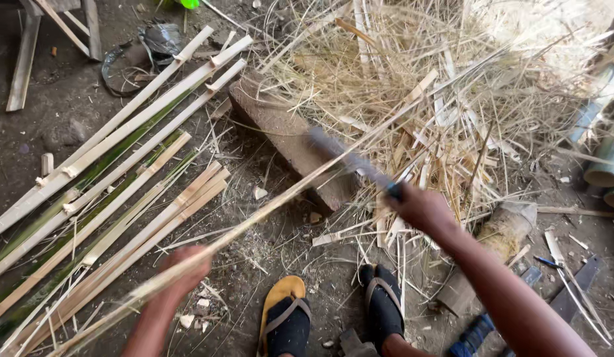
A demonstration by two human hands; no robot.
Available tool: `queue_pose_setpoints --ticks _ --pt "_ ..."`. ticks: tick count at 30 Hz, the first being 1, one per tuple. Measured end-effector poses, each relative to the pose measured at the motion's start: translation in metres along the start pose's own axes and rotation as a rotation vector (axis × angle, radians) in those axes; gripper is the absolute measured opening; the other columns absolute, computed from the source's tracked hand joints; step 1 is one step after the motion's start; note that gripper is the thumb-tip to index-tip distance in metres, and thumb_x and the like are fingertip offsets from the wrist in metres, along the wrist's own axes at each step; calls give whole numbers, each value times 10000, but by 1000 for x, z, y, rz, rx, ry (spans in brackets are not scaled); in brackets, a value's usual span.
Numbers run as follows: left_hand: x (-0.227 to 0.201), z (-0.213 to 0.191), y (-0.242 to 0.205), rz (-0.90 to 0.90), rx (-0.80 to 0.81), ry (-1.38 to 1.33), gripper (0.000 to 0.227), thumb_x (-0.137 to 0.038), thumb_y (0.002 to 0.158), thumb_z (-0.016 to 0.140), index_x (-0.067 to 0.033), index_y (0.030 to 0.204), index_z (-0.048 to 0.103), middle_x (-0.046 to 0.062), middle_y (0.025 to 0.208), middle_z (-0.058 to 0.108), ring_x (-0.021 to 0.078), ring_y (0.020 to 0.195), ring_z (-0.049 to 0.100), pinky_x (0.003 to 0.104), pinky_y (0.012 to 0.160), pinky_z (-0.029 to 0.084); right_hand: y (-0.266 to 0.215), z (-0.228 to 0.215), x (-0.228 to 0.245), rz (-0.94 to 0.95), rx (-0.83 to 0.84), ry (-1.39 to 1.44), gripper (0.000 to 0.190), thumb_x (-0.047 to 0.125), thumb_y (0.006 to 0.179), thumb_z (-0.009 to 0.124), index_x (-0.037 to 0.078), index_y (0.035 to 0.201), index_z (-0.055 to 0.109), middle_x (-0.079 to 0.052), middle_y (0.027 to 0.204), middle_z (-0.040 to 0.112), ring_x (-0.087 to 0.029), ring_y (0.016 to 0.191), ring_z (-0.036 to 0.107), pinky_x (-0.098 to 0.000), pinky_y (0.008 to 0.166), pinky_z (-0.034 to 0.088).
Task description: The person uses a machete to split long bamboo poles into thin strips on a wooden block. They repeatedly strike the bamboo, peel away the outer layers, and separate the strips, then place the finished pieces aside.
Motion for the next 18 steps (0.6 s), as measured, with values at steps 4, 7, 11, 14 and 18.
queue_pose_setpoints --ticks 4,7,11,14,18 --pt "73 9 -7 -193 102 -132 276 -328 994 526 -125 941 704 40 605 612 129 442 495 309 401 420 41 -69 -83 171 -327 -105 580 580 1056 486 25 1143 630 -78 656 639 -98 384 470 -275 313 408" --pt "60 6 15 -162 59 -72 304 -344 976 561 -110 859 716 13 615 567 133 478 489 320 470 398 46 -59 -83 1 -253 -306 528 551 994 505 67 1182 601 -66 624 666 -105 361 456 -290 287 405" --pt "63 -16 9 -138 -36 -9 300 -303 948 560 -116 759 702 4 604 540 154 539 483 383 574 395 38 -72 -56 -234 -456 -764 480 533 1037 458 96 1164 609 -36 625 618 -53 367 465 -243 273 401" --pt "60 -12 -1 -159 48 -32 330 -275 996 497 -83 772 645 10 611 514 191 555 421 413 555 377 41 -120 -145 342 -437 -315 583 566 1071 454 5 1091 611 -63 643 618 -137 398 496 -304 306 402" --pt "13 -33 18 -102 -32 14 301 -277 961 498 -127 737 630 8 572 525 159 514 444 372 508 364 42 -117 -138 314 -371 -129 587 565 1050 459 0 1112 606 -88 672 622 -143 414 482 -314 318 401"
Point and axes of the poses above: each hand's wrist, its own y-axis towards the middle knuckle, its own z-axis out of the palm, x = y × z, the point moved 10 cm from there along y, towards the middle knuckle
